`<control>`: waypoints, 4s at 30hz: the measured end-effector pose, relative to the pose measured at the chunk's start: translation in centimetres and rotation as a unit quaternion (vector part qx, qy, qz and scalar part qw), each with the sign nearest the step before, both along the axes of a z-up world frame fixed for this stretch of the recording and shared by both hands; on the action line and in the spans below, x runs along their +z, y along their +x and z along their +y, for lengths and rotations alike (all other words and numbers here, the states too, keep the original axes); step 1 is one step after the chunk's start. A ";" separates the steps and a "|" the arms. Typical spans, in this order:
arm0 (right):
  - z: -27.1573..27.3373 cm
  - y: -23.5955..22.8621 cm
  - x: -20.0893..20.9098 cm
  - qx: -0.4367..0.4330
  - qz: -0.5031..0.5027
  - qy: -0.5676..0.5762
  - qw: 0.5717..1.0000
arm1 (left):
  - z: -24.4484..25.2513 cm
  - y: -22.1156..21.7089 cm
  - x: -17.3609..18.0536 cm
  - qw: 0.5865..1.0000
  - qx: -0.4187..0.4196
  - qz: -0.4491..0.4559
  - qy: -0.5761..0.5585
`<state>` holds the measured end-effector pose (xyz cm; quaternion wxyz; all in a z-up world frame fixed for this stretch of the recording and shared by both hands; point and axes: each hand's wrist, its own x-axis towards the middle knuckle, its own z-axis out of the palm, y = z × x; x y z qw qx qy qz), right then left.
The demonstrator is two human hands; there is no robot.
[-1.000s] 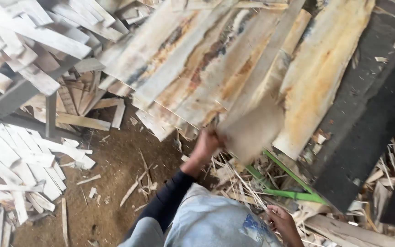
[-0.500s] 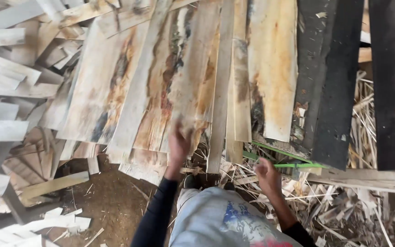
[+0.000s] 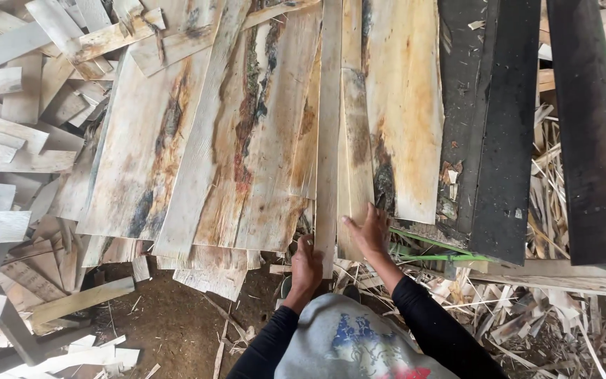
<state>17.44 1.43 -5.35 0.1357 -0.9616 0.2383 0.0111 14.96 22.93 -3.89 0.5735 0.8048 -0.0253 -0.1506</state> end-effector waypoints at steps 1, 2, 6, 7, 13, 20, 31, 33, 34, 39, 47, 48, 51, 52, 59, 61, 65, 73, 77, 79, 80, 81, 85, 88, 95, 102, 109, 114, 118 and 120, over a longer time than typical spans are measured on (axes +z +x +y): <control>-0.6 0.4 -0.6 -0.057 -0.014 0.059 0.997 | -0.1 0.3 0.0 0.999 0.016 0.010 -0.028; -1.2 0.8 -1.3 -0.114 -0.028 0.118 0.986 | -0.2 0.6 -0.1 0.998 0.032 0.021 -0.056; -0.8 2.2 0.1 -0.207 0.049 0.220 0.952 | -0.9 2.6 2.0 0.996 0.022 0.015 -0.088; -0.5 2.5 0.1 -0.237 0.015 0.286 0.928 | -1.3 3.2 1.5 0.996 -0.002 0.012 -0.085; -1.7 3.3 -0.3 -0.263 -0.002 0.411 0.873 | -2.3 5.2 6.0 0.997 -0.061 0.043 -0.031; 2.0 4.0 2.9 -0.305 0.095 0.452 0.833 | -3.4 4.4 -0.8 0.988 -0.066 -0.120 0.067; -0.6 -2.0 5.5 -0.147 0.006 0.346 0.927 | -3.1 5.2 2.0 0.987 -0.073 0.099 -0.103; 0.3 -4.8 7.6 -0.098 -0.020 0.242 0.965 | -3.4 6.2 3.7 0.983 -0.088 0.124 -0.103; 1.1 -6.3 8.3 -0.107 0.049 0.191 0.975 | -3.6 6.8 4.9 0.970 -0.103 0.173 -0.134; 3.0 -13.3 7.3 -0.101 0.091 0.159 0.978 | -7.3 11.2 4.6 0.885 -0.077 0.342 -0.307; 2.0 -14.9 6.3 -0.100 -0.100 0.447 0.883 | -9.2 10.1 5.7 0.855 0.101 0.297 -0.414; 1.6 -14.9 5.4 -0.089 -0.092 0.448 0.885 | -8.4 9.7 7.5 0.853 0.114 0.293 -0.418; 1.0 -15.3 3.1 -0.106 -0.116 0.532 0.832 | -6.2 7.9 10.2 0.846 0.150 0.211 -0.466; 1.0 -15.0 2.6 -0.061 -0.141 0.551 0.821 | -6.0 7.6 9.6 0.843 0.145 0.145 -0.498; 5.8 -9.6 3.6 0.136 -0.142 0.585 0.787 | 2.7 6.4 10.5 0.827 0.271 -0.054 -0.489; 8.0 -7.7 3.4 0.176 -0.128 0.572 0.791 | 6.2 6.2 10.4 0.825 0.321 -0.076 -0.459; 15.1 -2.5 7.3 0.250 -0.032 0.511 0.822 | 17.2 7.0 15.6 0.844 0.417 -0.071 -0.328; 45.1 16.9 27.7 0.515 0.102 0.512 0.680 | 36.8 6.2 22.0 0.703 0.575 -0.297 -0.295; 44.2 11.6 24.1 0.659 0.124 0.418 0.613 | 34.5 1.7 16.3 0.685 0.659 -0.211 -0.227; 41.4 7.5 24.9 0.602 0.242 0.290 0.704 | 31.4 -1.1 13.8 0.725 0.637 -0.153 -0.213; 39.8 5.5 25.4 0.515 0.344 0.154 0.770 | 29.7 -2.6 12.6 0.763 0.609 -0.093 -0.198; 37.1 5.2 19.5 0.513 0.344 0.156 0.771 | 28.4 -3.7 9.5 0.765 0.607 -0.092 -0.197; 25.1 -0.1 3.9 0.321 0.271 0.529 0.737 | 23.5 -5.2 2.2 0.825 0.481 0.063 -0.290; 20.2 -1.8 0.7 0.273 0.206 0.543 0.767 | 20.9 -2.9 3.0 0.889 0.312 0.145 -0.302; 14.1 -2.5 0.2 0.183 -0.047 0.507 0.841 | 14.3 4.8 6.7 0.997 0.053 -0.039 -0.042; 7.5 -4.3 2.1 -0.014 -0.129 0.316 0.940 | 9.4 6.4 5.3 0.998 -0.042 0.009 0.054; -1.3 -5.5 3.4 -0.205 -0.197 0.167 0.944 | 4.7 9.6 -1.3 0.992 0.001 -0.127 -0.020; -6.7 -6.2 3.0 -0.260 -0.146 0.103 0.949 | 0.8 13.5 -2.5 0.988 -0.016 -0.155 -0.004; -8.9 -6.2 1.6 -0.262 -0.069 0.113 0.956 | -1.0 15.2 -1.9 0.992 -0.026 -0.113 0.040; -8.9 -6.0 1.9 -0.257 -0.044 0.119 0.958 | -1.1 16.0 -2.6 0.994 -0.017 -0.092 0.052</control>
